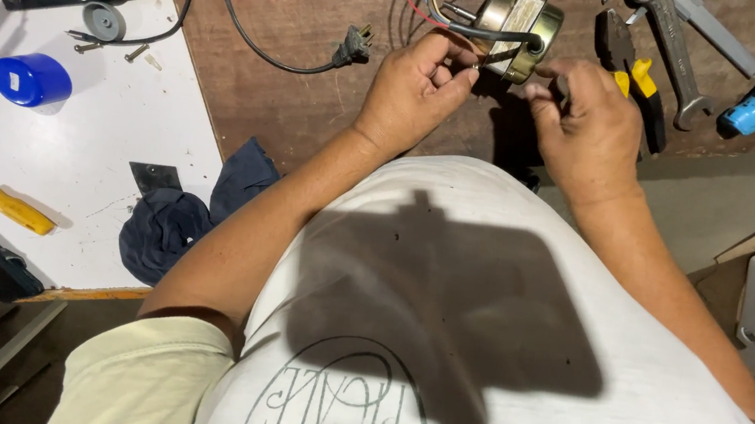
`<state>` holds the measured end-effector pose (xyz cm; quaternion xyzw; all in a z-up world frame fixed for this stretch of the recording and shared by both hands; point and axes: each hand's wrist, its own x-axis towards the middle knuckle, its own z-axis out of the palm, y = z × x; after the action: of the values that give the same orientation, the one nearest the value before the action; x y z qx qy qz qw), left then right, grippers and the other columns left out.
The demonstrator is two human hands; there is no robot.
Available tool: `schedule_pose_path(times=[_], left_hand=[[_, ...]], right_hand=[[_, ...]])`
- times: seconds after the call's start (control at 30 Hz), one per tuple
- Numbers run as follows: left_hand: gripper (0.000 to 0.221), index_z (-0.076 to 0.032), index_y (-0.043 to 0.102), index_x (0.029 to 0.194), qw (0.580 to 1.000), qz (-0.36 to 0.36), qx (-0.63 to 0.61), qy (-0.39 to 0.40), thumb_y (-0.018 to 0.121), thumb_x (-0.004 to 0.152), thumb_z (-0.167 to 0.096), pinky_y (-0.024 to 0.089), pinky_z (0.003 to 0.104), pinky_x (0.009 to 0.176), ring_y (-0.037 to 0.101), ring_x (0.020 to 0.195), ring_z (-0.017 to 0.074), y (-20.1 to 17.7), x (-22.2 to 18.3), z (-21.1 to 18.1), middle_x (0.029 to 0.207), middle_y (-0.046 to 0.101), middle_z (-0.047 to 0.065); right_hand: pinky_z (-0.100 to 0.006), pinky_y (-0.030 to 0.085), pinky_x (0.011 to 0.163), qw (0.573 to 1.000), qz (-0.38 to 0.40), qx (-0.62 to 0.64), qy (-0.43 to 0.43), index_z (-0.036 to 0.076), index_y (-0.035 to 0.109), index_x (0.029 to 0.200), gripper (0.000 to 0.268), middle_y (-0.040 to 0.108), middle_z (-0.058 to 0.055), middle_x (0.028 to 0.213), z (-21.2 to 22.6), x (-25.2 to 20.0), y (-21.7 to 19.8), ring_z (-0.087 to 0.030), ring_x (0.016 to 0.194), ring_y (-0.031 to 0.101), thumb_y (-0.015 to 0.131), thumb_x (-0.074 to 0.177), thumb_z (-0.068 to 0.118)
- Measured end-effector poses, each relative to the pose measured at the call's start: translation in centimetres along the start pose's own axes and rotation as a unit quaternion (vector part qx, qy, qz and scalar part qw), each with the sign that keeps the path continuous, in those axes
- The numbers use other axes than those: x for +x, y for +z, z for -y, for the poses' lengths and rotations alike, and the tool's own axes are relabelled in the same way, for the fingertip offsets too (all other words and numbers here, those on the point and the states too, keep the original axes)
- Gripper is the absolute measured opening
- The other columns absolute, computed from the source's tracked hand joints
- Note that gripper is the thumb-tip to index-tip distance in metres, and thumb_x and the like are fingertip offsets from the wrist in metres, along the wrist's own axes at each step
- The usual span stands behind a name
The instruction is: Disassembling, inspecting, and reassembling a small electric motor on a repair bench.
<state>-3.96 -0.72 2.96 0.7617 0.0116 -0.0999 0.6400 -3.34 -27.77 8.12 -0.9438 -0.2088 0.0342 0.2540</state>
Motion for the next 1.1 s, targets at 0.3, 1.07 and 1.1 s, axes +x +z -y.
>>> schedule_pose_path(times=[0.3, 1.07, 1.1], left_hand=[[0.009, -0.018, 0.079, 0.117, 1.0, -0.003, 0.01, 0.0, 0.082, 0.108, -0.02, 0.053, 0.025, 0.067, 0.053, 0.063, 0.0031, 0.0, 0.1, -0.3, 0.07, 0.059, -0.012], [0.016, -0.013, 0.082, 0.118, 0.997, -0.041, -0.006, 0.062, 0.087, 0.103, -0.013, 0.065, 0.034, 0.063, 0.082, 0.073, 0.0202, 0.4, -7.0, -6.3, 0.096, 0.081, 0.011], [0.017, -0.013, 0.082, 0.119, 0.997, -0.046, -0.019, 0.061, 0.088, 0.104, -0.014, 0.065, 0.034, 0.063, 0.081, 0.072, 0.0196, 0.8, -7.1, -6.4, 0.098, 0.082, 0.012]], right_hand=[[-0.036, 0.055, 0.053, 0.972, -0.034, -0.209, -0.103, 0.012, 0.077, 0.114, 0.03, 0.073, -0.004, 0.107, -2.7, 0.3, 2.9, -0.02, 0.078, 0.072, 0.1, 0.122, 0.031], [-0.049, 0.065, 0.077, 0.988, 0.084, 0.117, -0.055, 0.008, 0.086, 0.12, 0.015, 0.08, -0.016, 0.096, 2.7, 0.3, -5.3, -0.043, 0.092, 0.082, 0.094, 0.116, 0.02], [-0.047, 0.065, 0.08, 0.987, 0.095, 0.113, -0.061, 0.009, 0.086, 0.12, 0.016, 0.081, -0.015, 0.097, 2.6, 0.4, -5.8, -0.041, 0.093, 0.083, 0.094, 0.117, 0.022]])
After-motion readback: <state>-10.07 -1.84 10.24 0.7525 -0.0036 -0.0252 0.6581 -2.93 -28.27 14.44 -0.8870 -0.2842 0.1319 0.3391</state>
